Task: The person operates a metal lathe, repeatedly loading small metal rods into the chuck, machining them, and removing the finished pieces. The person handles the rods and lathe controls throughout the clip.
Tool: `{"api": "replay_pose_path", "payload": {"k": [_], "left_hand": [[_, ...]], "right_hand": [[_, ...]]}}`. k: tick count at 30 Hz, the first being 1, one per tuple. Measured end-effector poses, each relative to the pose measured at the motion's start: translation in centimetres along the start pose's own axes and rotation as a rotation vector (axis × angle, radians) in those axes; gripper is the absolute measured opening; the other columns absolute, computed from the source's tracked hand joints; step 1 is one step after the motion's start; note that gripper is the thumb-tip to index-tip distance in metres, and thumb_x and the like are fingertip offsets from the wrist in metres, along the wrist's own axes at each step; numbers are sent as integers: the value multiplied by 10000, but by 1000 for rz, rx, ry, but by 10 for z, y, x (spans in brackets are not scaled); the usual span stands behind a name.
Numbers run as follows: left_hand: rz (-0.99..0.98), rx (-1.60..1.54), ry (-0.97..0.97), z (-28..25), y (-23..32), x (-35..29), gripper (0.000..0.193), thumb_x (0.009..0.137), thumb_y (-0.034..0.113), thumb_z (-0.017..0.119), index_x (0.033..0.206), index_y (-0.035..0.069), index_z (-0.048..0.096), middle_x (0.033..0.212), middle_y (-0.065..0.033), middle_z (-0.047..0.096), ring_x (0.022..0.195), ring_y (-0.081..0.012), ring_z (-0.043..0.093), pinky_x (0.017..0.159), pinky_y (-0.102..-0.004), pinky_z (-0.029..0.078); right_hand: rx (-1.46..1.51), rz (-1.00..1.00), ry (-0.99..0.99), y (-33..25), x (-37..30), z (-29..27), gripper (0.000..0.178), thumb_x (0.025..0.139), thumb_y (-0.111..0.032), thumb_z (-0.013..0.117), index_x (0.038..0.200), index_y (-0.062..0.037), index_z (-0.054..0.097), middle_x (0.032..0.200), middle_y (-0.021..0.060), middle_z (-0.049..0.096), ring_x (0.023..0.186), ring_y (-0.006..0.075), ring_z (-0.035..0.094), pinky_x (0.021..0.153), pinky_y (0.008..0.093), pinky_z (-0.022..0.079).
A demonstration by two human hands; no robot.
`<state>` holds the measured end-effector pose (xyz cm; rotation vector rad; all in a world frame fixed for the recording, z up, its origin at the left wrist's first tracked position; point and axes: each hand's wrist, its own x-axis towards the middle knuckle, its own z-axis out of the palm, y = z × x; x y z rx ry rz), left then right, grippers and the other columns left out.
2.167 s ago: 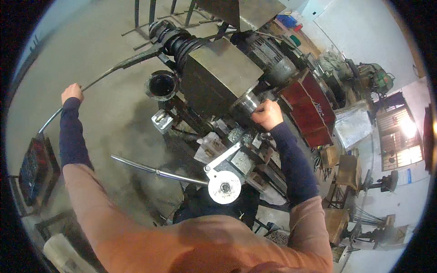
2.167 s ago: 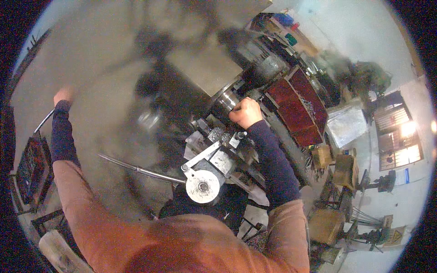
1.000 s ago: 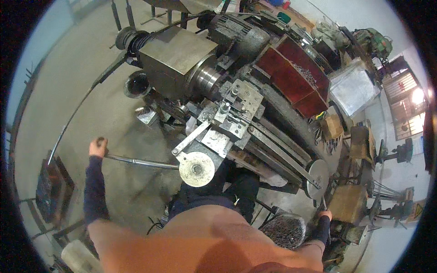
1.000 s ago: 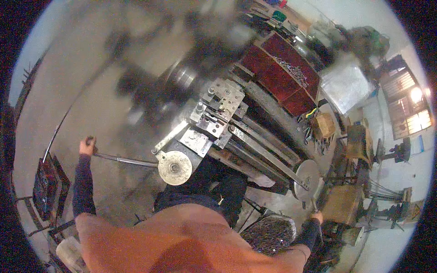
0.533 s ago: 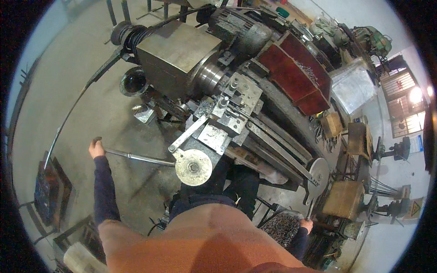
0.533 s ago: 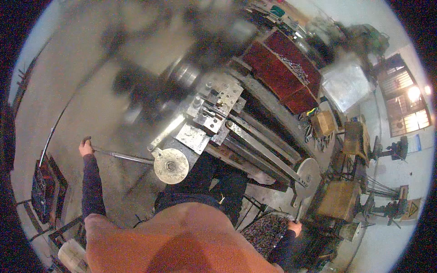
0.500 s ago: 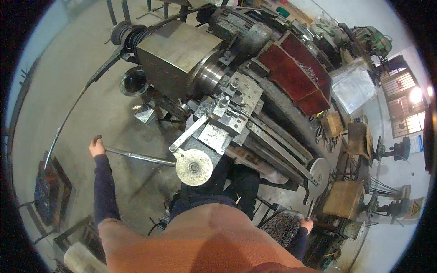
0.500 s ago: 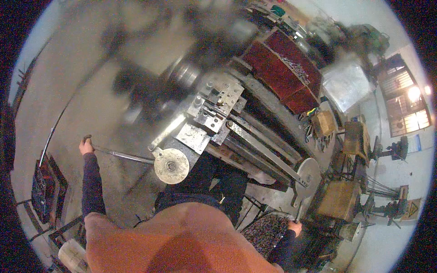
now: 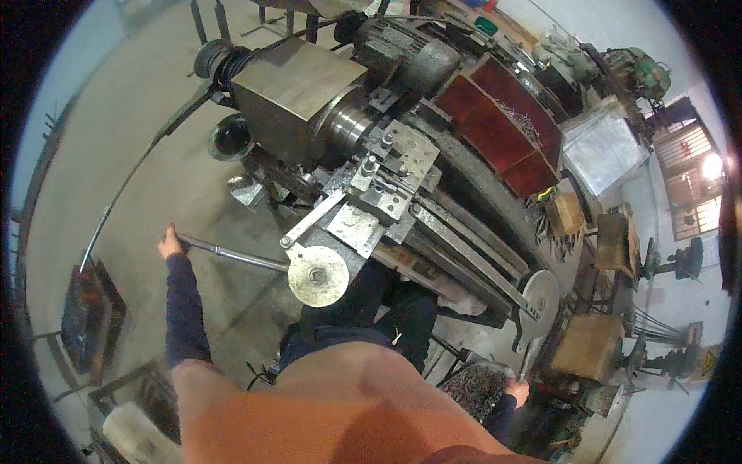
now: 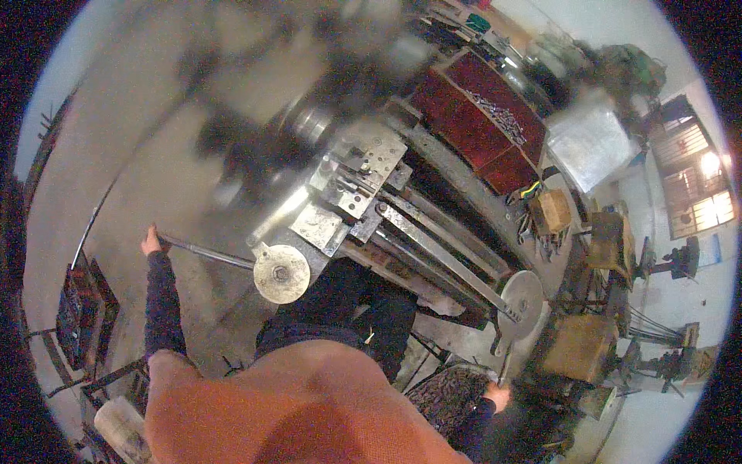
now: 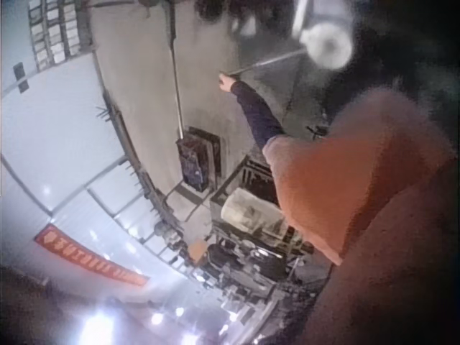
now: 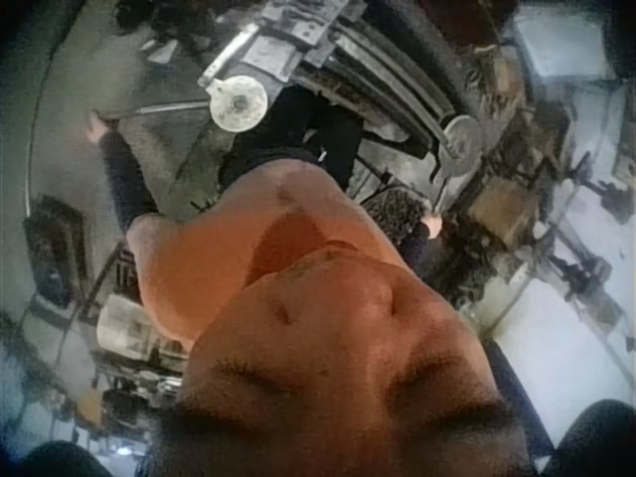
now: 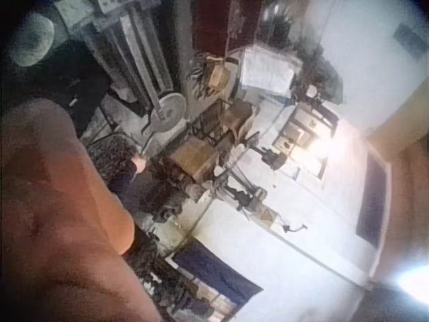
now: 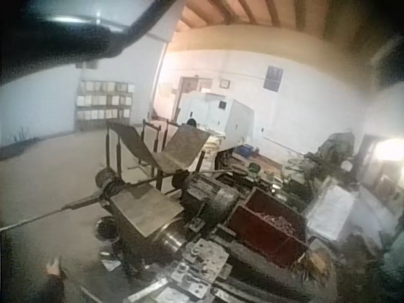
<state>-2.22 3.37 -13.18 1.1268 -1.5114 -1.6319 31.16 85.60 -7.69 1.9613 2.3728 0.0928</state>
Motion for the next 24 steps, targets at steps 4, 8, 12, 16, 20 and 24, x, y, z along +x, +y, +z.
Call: {"api": "replay_pose_path", "payload": {"k": [4,8,12,16,20,24], "left_hand": [[-275,-222,-139,24,-22,1,213,735,59,501,782,-145,466,650,-228,551,485,-323,574,435,-418,492],[-295,-99,-301,110,-11,4,202,718,24,472,759,-174,463,659,-249,566,490,-322,589,445,-404,504],[-149,68,-432,184,-3,-3,195,701,-11,443,736,-203,460,667,-270,582,495,-321,603,455,-389,515],[192,163,-564,195,-46,43,180,706,-15,438,750,-187,471,652,-251,577,501,-324,603,452,-381,519],[-115,89,-500,195,9,-21,166,712,-19,434,759,-172,477,646,-247,576,507,-329,604,442,-382,519],[297,206,-570,195,-37,17,166,719,-16,436,762,-168,483,645,-238,575,503,-331,601,429,-390,516]], "right_hand": [[-144,-79,107,15,70,14,389,624,-403,673,834,-77,655,842,164,640,823,335,614,711,447,484],[-93,-131,122,26,119,21,382,586,-352,693,828,-60,647,851,159,643,789,310,627,689,413,495],[-59,-89,-17,24,121,15,422,581,-358,695,881,-64,652,870,171,643,828,292,625,730,385,495],[-63,41,-60,-12,29,-12,392,694,-301,586,924,16,610,988,238,594,958,361,564,817,427,447],[-29,90,-91,-12,-2,-9,422,696,-315,583,957,17,590,1002,215,601,951,367,564,814,432,444],[-17,105,-66,-19,-2,-9,384,688,-297,568,897,23,606,969,214,610,935,374,569,800,431,447]]}}
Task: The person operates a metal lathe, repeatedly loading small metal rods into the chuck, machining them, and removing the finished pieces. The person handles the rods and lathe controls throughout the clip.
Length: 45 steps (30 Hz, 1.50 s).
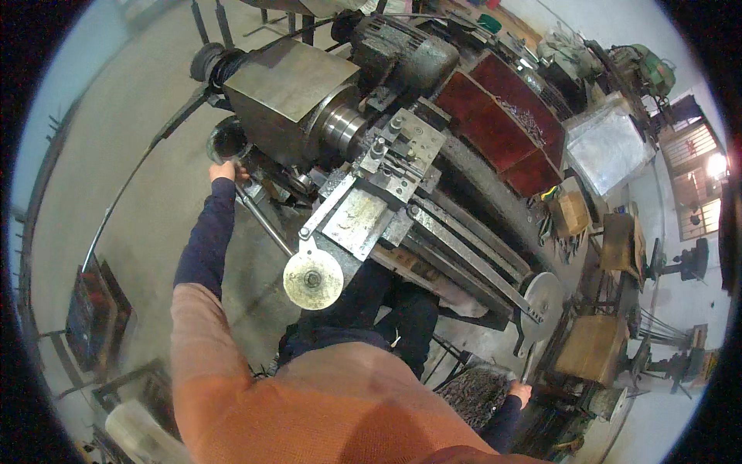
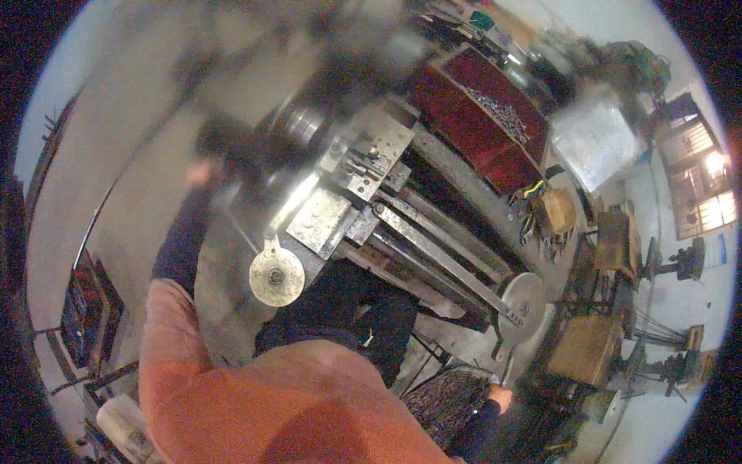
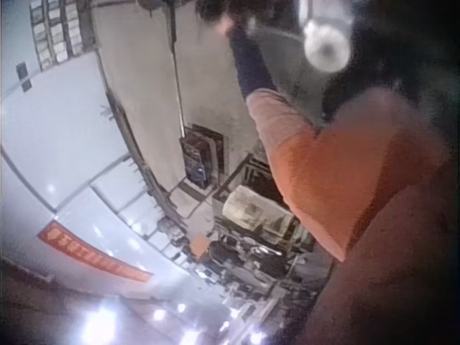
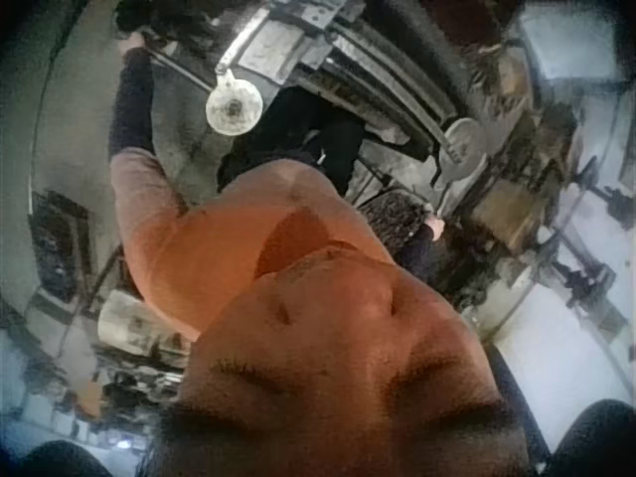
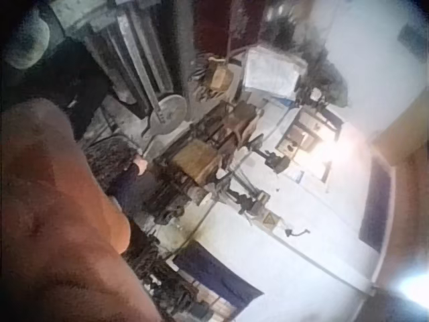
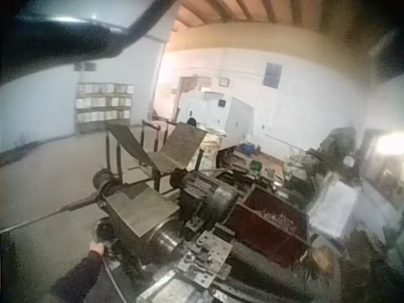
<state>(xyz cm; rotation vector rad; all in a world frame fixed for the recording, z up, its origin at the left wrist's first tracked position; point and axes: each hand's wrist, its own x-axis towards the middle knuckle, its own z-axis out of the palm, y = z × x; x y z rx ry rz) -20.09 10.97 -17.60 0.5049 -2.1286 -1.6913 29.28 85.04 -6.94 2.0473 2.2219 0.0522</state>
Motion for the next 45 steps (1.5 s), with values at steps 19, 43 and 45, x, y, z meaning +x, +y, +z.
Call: {"api": "replay_pose_path", "payload": {"k": [19,43,45], "left_hand": [[-366,-287,4,-51,-19,26,501,769,371,647,975,-65,510,788,-181,601,579,-247,603,504,-351,521],[96,947,-506,-39,-127,37,325,799,241,567,1013,-2,543,804,-183,613,719,-291,601,581,-368,492],[-5,740,-519,-63,-144,36,332,801,208,574,1047,-10,525,773,-177,609,659,-268,606,523,-348,497]], "right_hand": [[-138,-198,388,-11,102,27,632,704,-281,592,1270,-85,389,1312,99,405,1212,258,377,936,428,367],[827,-2620,326,-245,-345,-304,236,560,-186,558,749,-45,552,718,63,521,630,214,507,530,324,424],[802,-2685,321,-244,-347,-310,247,557,-203,568,754,-54,559,716,65,525,632,224,513,532,331,429]]}}
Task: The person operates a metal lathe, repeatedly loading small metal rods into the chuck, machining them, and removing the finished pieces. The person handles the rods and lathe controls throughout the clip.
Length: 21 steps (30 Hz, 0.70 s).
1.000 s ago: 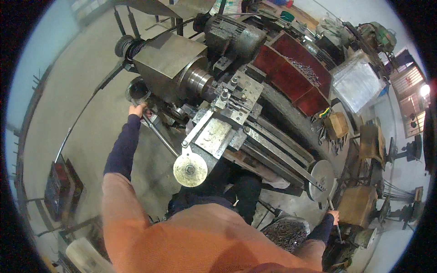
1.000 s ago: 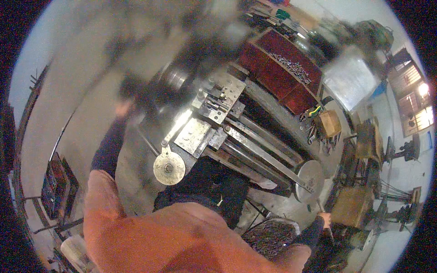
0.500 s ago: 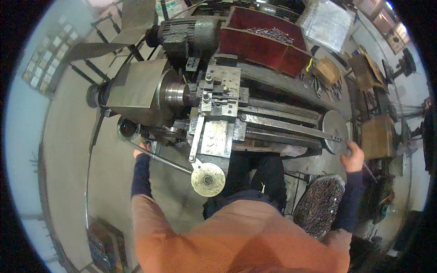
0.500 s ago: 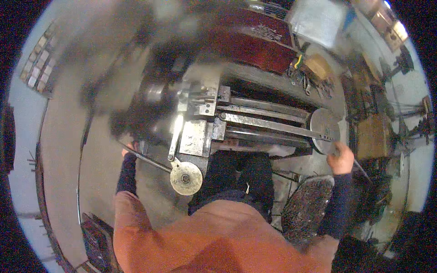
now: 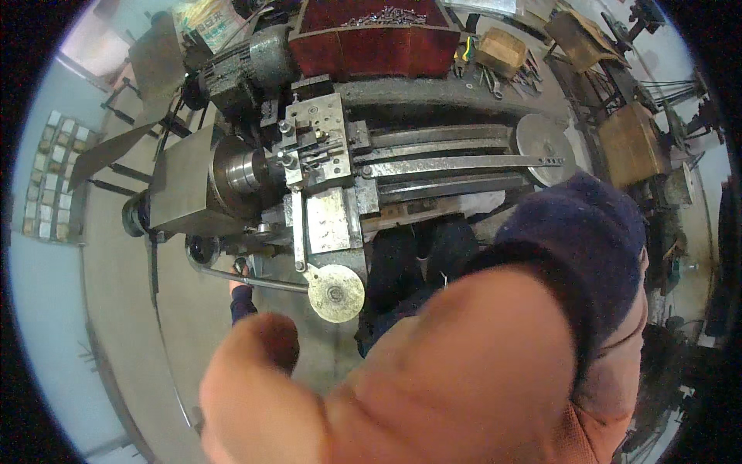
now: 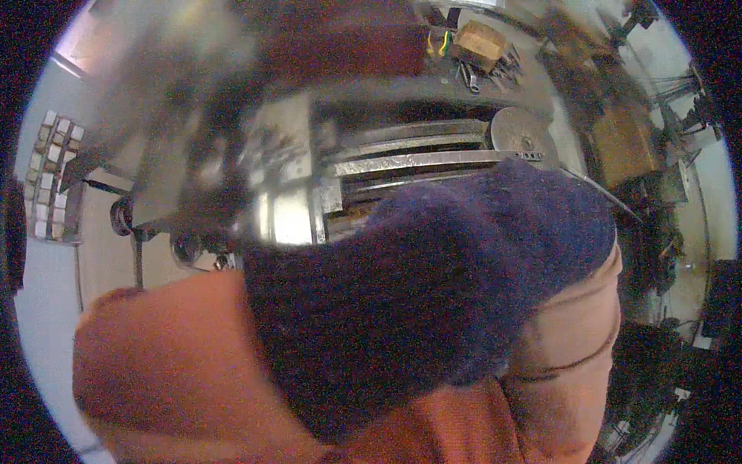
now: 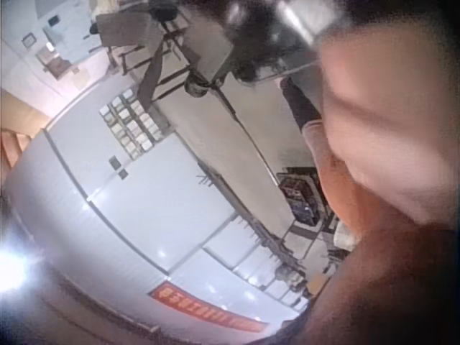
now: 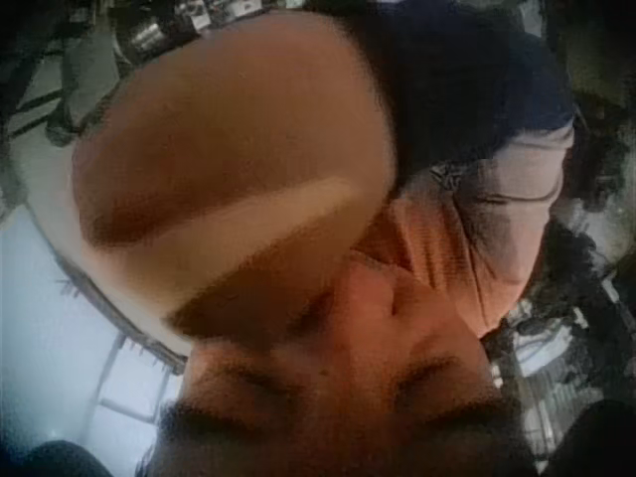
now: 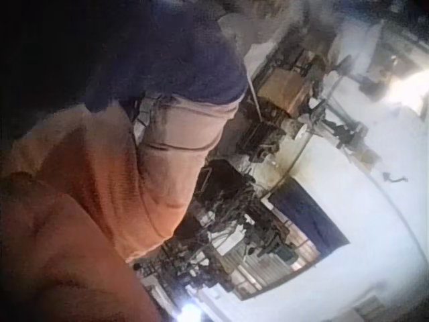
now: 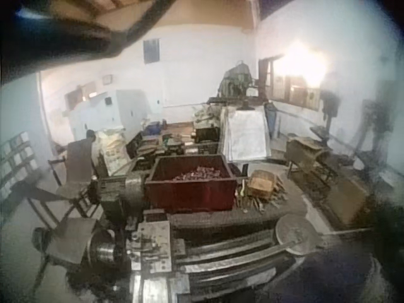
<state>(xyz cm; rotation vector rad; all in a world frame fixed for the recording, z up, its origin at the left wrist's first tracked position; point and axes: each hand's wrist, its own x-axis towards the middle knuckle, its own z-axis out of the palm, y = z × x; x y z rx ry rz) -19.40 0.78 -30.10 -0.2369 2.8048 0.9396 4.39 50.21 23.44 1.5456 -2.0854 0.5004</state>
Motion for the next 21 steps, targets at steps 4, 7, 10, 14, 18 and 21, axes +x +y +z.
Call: {"api": "replay_pose_path", "payload": {"k": [4,7,10,14,18,21], "left_hand": [[-8,-304,-124,-12,1,5,349,806,139,577,1100,-31,497,730,-169,607,580,-233,617,443,-316,514],[45,-244,-74,-77,8,-27,325,820,118,555,1094,-52,516,771,-155,616,606,-223,624,490,-309,519],[312,118,333,-163,68,-100,294,833,153,551,1079,-9,554,823,-145,636,702,-239,629,622,-327,499],[60,344,679,-279,49,-153,350,857,285,517,1126,63,549,954,-140,623,868,-295,603,737,-359,475],[-189,530,617,-309,6,-165,515,847,495,435,1165,101,529,1069,-145,585,962,-291,571,807,-383,446],[-301,506,602,-305,-16,-171,612,803,597,411,1168,121,530,1089,-132,583,982,-297,564,830,-388,435]], "right_hand": [[-25,-25,-69,-2,6,-7,270,552,-237,587,764,-71,571,712,69,533,637,245,527,536,346,438],[-18,-16,-103,11,9,-10,287,548,-263,602,771,-84,581,709,71,539,641,260,537,539,357,445],[-51,78,-124,47,0,5,304,545,-289,616,778,-96,590,706,74,545,644,275,548,542,368,452],[-21,419,-15,133,-32,73,291,507,-125,607,785,-41,622,709,100,575,674,288,526,599,372,432],[-119,593,-214,180,-30,133,259,529,-182,608,754,-70,671,732,90,611,730,281,519,684,360,441],[-143,804,-432,195,-13,176,231,513,-209,616,694,-84,685,721,113,629,760,308,522,724,371,455]]}}
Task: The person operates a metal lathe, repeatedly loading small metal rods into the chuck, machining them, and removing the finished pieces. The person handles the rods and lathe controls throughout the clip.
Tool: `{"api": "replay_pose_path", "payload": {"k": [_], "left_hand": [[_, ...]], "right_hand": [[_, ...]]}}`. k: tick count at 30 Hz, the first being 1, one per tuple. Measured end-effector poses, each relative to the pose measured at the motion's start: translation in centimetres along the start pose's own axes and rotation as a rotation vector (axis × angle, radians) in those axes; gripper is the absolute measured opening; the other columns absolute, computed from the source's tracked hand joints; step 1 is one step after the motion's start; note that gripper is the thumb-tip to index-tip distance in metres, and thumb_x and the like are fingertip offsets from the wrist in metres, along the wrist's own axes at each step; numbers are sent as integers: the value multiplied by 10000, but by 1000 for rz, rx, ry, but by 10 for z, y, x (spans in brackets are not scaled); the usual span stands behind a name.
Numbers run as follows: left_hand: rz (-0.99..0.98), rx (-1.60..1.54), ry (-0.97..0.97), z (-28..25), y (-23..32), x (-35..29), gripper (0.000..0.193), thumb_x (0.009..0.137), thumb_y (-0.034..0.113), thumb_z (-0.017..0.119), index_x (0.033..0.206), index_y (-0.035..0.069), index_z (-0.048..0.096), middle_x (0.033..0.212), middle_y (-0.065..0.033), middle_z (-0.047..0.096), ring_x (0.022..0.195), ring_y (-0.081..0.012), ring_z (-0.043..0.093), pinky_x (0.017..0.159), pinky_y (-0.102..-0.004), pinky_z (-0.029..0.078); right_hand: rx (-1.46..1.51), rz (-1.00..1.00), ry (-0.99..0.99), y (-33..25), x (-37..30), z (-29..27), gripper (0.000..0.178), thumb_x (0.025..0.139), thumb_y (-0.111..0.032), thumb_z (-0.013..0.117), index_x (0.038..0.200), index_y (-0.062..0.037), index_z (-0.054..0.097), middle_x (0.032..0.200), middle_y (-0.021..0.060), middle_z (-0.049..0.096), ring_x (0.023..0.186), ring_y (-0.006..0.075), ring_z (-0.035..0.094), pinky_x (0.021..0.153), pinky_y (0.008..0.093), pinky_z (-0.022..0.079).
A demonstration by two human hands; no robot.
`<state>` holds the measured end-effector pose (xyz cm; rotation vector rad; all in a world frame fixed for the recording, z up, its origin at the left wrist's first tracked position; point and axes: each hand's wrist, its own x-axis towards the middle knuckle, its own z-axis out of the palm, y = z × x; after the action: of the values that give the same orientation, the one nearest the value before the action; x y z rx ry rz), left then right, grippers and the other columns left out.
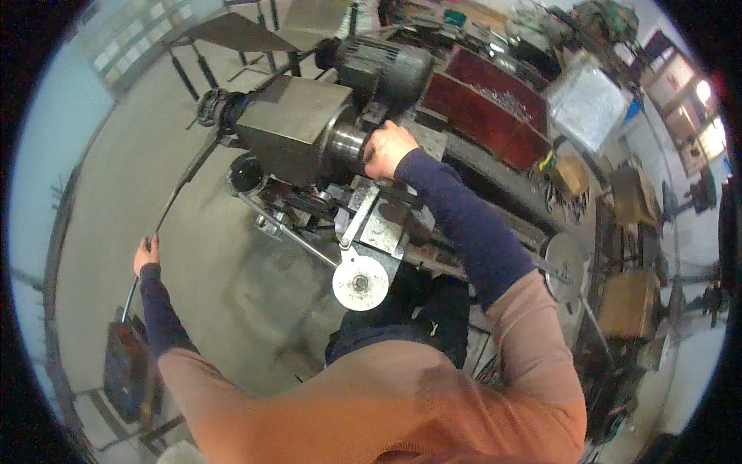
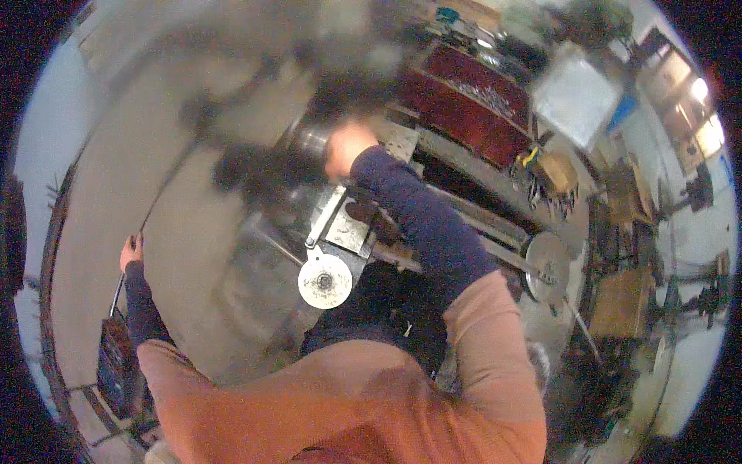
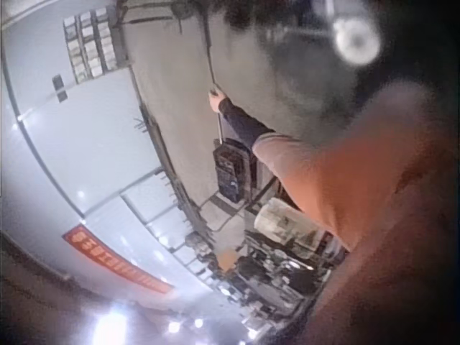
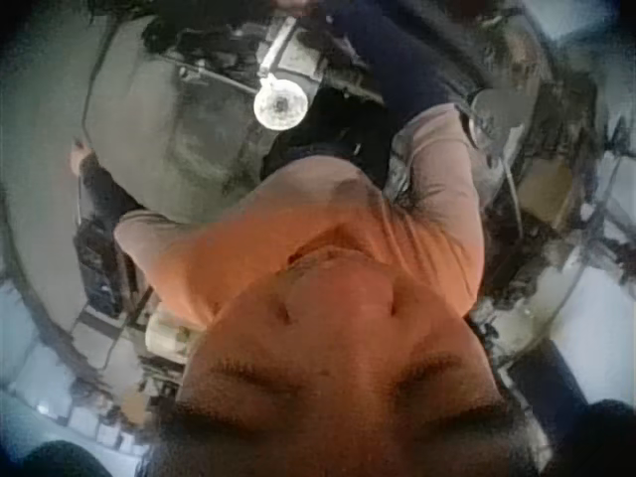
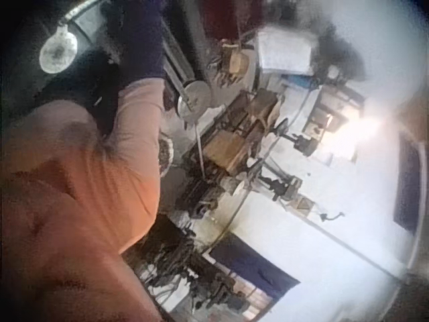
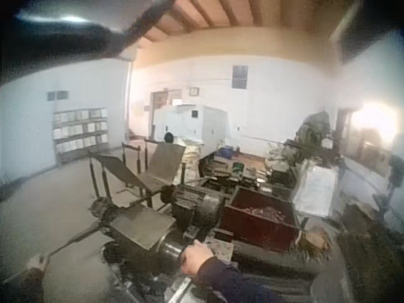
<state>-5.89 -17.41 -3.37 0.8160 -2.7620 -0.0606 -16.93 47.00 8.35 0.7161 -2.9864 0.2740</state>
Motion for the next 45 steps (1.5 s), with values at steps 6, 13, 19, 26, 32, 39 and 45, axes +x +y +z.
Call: {"api": "replay_pose_path", "payload": {"k": [6,13,19,26,32,39,45], "left_hand": [[-177,22,-35,-49,96,-91,664,747,675,423,1053,114,603,984,-129,625,921,-321,590,781,-410,457],[-185,-9,-26,-68,150,-173,520,745,573,515,921,93,608,819,-164,631,828,-346,602,715,-428,471],[384,-57,35,-116,183,-197,315,742,287,628,880,4,603,863,-162,629,848,-316,603,724,-384,474],[1243,-1318,-582,-176,394,-296,236,731,22,605,961,-33,606,1020,-143,610,946,-245,592,825,-325,449],[1399,-1463,-901,-164,461,-346,240,733,59,614,969,15,620,1048,-155,606,1019,-282,565,884,-359,428],[1366,-1476,-909,-155,461,-356,196,725,19,615,919,-3,636,1002,-165,616,950,-283,593,820,-344,464],[1221,-1491,-924,-147,458,-358,187,730,41,634,908,-15,622,1007,-164,612,990,-278,577,857,-356,447]], "right_hand": [[-82,34,7,0,16,-3,203,571,-219,603,698,-82,682,720,158,632,720,316,617,713,389,482],[-132,43,-22,-7,11,-5,239,541,-212,610,717,-67,680,771,131,645,778,306,613,730,363,485],[531,-465,473,1,-113,-33,322,567,-236,591,816,-47,669,945,132,628,862,300,547,797,365,424],[926,-361,504,-27,-257,-6,449,712,-386,563,907,8,655,1008,162,614,908,321,563,823,390,427],[892,-149,587,-27,-306,-10,484,744,-432,562,902,15,657,1008,163,614,923,330,563,840,400,422],[843,-147,619,-19,-309,0,422,718,-366,573,903,5,655,1011,161,609,921,339,563,829,393,432],[797,-150,621,-18,-299,2,361,640,-228,575,902,8,652,1004,162,612,911,333,570,822,385,442]]}}
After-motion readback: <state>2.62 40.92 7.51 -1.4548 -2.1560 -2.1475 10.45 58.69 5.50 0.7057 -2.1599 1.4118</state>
